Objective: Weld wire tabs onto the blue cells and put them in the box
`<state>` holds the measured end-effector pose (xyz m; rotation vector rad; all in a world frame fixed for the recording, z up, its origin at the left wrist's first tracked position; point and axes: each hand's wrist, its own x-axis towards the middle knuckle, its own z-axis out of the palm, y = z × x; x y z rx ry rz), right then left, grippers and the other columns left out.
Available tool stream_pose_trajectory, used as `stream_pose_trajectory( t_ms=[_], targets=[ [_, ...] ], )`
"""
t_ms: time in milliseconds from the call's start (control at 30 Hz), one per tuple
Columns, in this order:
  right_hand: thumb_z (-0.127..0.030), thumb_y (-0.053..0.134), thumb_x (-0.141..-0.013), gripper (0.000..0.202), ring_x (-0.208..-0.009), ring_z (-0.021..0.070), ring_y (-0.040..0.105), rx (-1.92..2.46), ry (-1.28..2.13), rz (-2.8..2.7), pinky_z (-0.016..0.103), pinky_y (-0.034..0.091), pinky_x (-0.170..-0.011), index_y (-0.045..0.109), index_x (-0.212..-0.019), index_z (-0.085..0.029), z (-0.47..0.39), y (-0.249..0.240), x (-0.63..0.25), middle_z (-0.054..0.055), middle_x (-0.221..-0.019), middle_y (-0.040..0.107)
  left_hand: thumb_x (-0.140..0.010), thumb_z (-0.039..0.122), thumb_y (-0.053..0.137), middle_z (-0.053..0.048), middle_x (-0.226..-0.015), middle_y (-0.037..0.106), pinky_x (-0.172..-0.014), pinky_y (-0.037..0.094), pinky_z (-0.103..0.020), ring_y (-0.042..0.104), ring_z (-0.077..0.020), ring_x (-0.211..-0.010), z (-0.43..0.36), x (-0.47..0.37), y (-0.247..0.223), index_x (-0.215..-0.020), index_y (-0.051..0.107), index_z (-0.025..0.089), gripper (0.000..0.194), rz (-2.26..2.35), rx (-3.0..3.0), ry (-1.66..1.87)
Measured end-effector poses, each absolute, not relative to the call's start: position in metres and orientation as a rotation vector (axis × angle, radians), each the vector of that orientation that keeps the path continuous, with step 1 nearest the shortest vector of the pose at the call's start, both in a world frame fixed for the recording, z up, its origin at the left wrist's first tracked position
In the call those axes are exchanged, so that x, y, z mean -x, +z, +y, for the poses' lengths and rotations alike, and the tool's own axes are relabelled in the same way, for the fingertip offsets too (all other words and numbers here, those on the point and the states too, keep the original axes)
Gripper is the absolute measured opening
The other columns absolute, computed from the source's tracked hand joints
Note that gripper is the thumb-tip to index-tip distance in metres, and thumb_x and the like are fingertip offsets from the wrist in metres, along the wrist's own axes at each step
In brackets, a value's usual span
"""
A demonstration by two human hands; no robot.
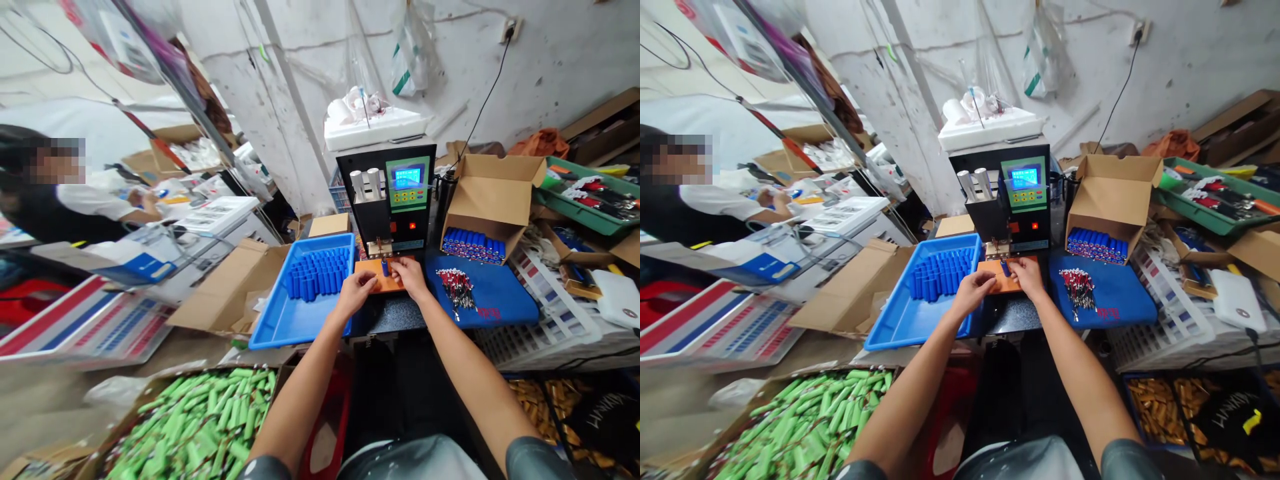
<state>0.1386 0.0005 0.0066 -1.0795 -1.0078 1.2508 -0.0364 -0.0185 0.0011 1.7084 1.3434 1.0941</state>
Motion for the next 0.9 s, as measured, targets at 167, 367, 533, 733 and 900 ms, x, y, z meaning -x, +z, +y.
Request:
stream_pose_trajectory(
  t_ms=[167, 367, 533, 733, 900],
  targets=[
    [-0.042, 0.067, -0.065, 0.028, -0.046, 0.0087, 0.049, 1.067, 1.241, -1.042, 0.020, 0.037, -0.044, 0.059, -0.064, -0.016, -0.001, 0.006, -0.140, -0.001, -0.054, 0.058, -0.081, 0.034, 0.062, -0.005, -0.080, 0.071, -0.067, 0.049, -0.027, 0.064, -0.0163, -0.072, -0.023, 0.032, 0.000, -0.083, 0.071, 0.015, 0.021, 1.334, -1.744, 1.170],
    [-0.046, 0.070, -0.068, 0.033, -0.044, 0.0082, 0.045, 1.000, 1.346, -1.202, 0.021, 0.034, -0.043, 0.056, -0.064, -0.017, -0.007, 0.006, -0.145, -0.003, -0.053, 0.054, -0.083, 0.027, 0.061, -0.004, -0.075, 0.070, -0.063, 0.045, -0.025, 0.060, -0.0135, -0.065, -0.027, 0.024, 0.007, -0.083, 0.073, 0.017, 0.015, 1.391, -1.967, 1.217],
    [-0.048, 0.073, -0.065, 0.036, -0.044, 0.0084, 0.044, 0.971, 1.377, -1.261, 0.021, 0.034, -0.043, 0.060, -0.070, -0.015, -0.008, 0.007, -0.147, -0.004, -0.053, 0.053, -0.085, 0.024, 0.060, -0.003, -0.074, 0.069, -0.062, 0.044, -0.025, 0.058, -0.0128, -0.064, -0.024, 0.012, 0.012, -0.085, 0.072, 0.018, 0.014, 1.378, -2.062, 1.152],
    [-0.049, 0.074, -0.065, 0.036, -0.043, 0.0083, 0.044, 0.980, 1.359, -1.208, 0.021, 0.032, -0.042, 0.059, -0.068, -0.016, -0.008, 0.005, -0.147, -0.003, -0.052, 0.054, -0.080, 0.019, 0.060, -0.007, -0.094, 0.066, -0.079, 0.050, -0.031, 0.061, -0.0177, -0.087, -0.025, 0.014, 0.007, -0.092, 0.068, 0.017, 0.014, 1.398, -2.068, 1.228],
    [-0.051, 0.071, -0.069, 0.037, -0.042, 0.0069, 0.041, 0.933, 1.387, -1.139, 0.021, 0.030, -0.041, 0.057, -0.065, -0.017, -0.005, 0.002, -0.150, -0.003, -0.053, 0.054, -0.076, 0.013, 0.059, -0.011, -0.126, 0.058, -0.103, 0.043, -0.039, 0.053, -0.0236, -0.120, -0.019, 0.019, 0.006, -0.115, 0.065, 0.019, 0.040, 1.166, -2.136, 1.043]
  ],
)
